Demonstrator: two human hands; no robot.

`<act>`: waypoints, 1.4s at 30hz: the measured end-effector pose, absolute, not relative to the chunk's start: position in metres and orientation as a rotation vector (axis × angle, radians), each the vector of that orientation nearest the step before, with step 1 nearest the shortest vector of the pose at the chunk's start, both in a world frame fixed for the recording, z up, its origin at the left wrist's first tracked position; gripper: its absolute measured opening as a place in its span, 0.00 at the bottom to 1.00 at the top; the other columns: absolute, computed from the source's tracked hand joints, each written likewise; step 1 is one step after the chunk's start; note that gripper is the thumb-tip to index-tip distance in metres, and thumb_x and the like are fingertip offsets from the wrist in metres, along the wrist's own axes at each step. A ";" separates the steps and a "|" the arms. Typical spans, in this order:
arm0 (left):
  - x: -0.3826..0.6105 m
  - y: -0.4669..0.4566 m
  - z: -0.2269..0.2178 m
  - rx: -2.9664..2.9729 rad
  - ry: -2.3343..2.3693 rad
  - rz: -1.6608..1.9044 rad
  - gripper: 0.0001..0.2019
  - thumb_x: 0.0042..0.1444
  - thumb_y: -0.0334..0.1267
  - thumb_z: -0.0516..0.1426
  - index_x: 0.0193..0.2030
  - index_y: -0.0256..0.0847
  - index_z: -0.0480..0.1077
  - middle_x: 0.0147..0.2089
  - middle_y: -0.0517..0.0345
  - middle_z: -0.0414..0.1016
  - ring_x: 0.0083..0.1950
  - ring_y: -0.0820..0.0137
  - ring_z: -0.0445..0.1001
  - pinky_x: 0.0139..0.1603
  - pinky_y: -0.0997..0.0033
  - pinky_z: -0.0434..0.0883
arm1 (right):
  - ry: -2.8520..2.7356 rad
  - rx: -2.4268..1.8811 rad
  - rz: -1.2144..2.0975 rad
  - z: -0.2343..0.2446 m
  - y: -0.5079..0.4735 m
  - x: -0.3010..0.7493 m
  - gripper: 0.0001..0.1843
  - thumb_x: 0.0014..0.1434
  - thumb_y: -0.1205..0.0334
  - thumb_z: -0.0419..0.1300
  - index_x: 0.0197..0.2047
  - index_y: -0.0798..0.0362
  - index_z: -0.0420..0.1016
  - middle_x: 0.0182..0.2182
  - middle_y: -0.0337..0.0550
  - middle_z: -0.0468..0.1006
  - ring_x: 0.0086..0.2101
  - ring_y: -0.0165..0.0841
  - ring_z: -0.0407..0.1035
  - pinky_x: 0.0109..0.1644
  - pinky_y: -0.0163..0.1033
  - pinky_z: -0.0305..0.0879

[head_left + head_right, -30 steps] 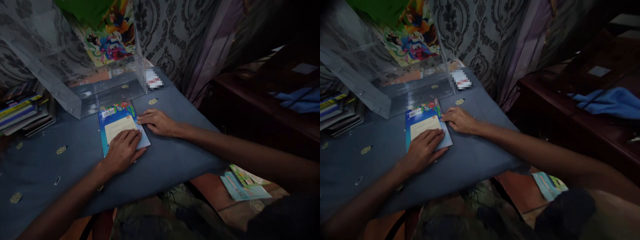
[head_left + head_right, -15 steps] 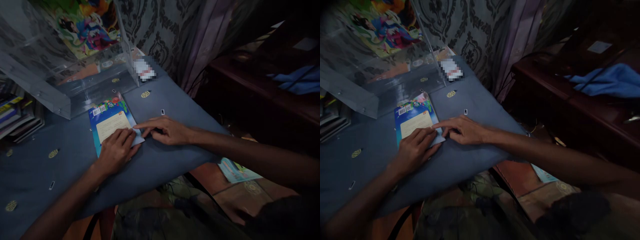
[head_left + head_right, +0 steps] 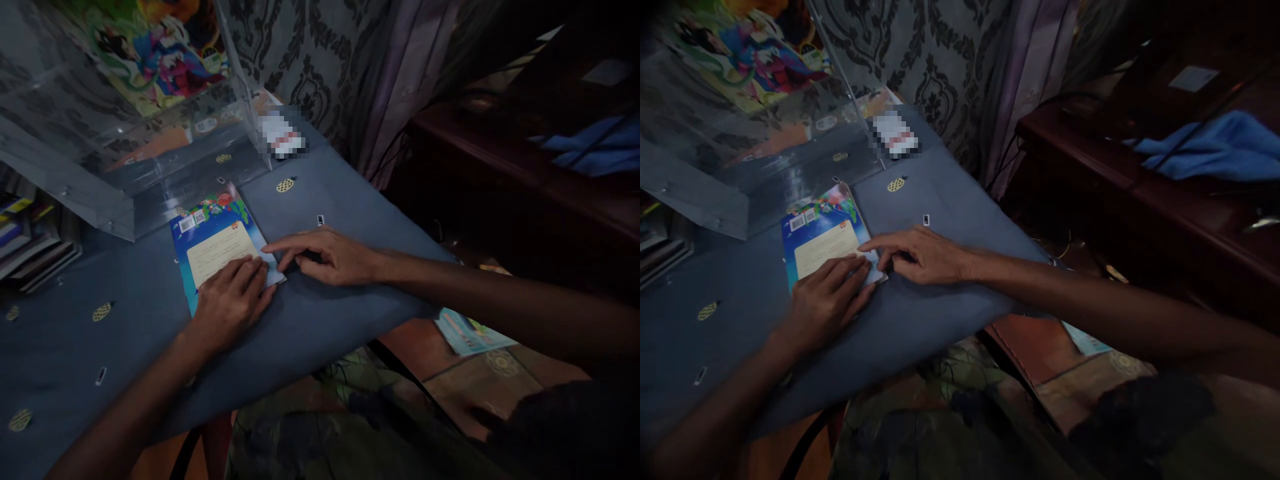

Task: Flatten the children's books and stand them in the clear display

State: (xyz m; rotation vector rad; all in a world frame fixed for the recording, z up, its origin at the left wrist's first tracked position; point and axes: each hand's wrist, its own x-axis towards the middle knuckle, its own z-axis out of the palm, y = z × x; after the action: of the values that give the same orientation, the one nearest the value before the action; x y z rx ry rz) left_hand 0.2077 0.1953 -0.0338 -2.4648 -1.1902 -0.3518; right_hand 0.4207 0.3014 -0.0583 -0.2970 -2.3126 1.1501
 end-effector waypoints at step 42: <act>0.209 0.196 -0.035 -2.448 -1.150 -0.398 0.10 0.66 0.32 0.55 0.49 0.30 0.74 0.45 0.47 0.81 0.45 0.59 0.79 0.43 0.62 0.78 | -2.210 -0.244 1.176 -0.058 0.300 0.422 0.25 0.58 0.75 0.50 0.56 0.55 0.74 0.40 0.43 0.84 0.40 0.30 0.78 0.48 0.37 0.71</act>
State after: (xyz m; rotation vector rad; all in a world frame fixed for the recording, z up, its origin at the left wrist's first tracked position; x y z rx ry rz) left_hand 0.2085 0.1960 -0.0354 -2.4482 -1.1500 -0.3979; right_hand 0.4217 0.3003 -0.0581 -0.2441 -2.2102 1.1762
